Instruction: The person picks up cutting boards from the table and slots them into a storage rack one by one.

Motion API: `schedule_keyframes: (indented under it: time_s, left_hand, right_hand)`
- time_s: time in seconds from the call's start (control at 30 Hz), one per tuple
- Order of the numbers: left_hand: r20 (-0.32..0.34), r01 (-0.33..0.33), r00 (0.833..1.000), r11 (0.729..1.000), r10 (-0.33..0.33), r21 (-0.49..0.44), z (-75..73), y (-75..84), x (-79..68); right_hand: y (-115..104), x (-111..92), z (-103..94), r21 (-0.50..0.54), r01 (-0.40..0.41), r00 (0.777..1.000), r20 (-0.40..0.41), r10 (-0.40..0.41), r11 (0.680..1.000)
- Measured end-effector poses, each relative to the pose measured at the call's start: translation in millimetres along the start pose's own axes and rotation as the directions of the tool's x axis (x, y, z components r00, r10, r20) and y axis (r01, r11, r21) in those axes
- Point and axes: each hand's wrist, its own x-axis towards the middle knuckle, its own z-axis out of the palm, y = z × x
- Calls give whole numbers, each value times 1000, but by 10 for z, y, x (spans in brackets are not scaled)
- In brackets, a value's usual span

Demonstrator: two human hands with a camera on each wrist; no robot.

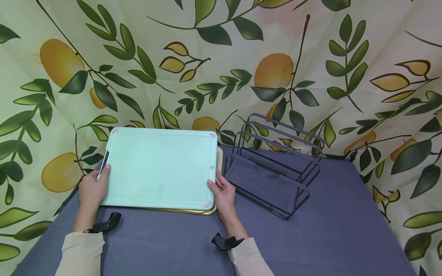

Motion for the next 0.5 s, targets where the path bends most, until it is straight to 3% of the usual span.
schedule_keyframes:
  time_s: [0.5]
  left_hand:
    - [2, 2, 1000, 1000, -2, -1, -3, -10, -6]
  right_hand:
    - [-18, -5, -2, 16, -31, 999, -15, 31, 999]
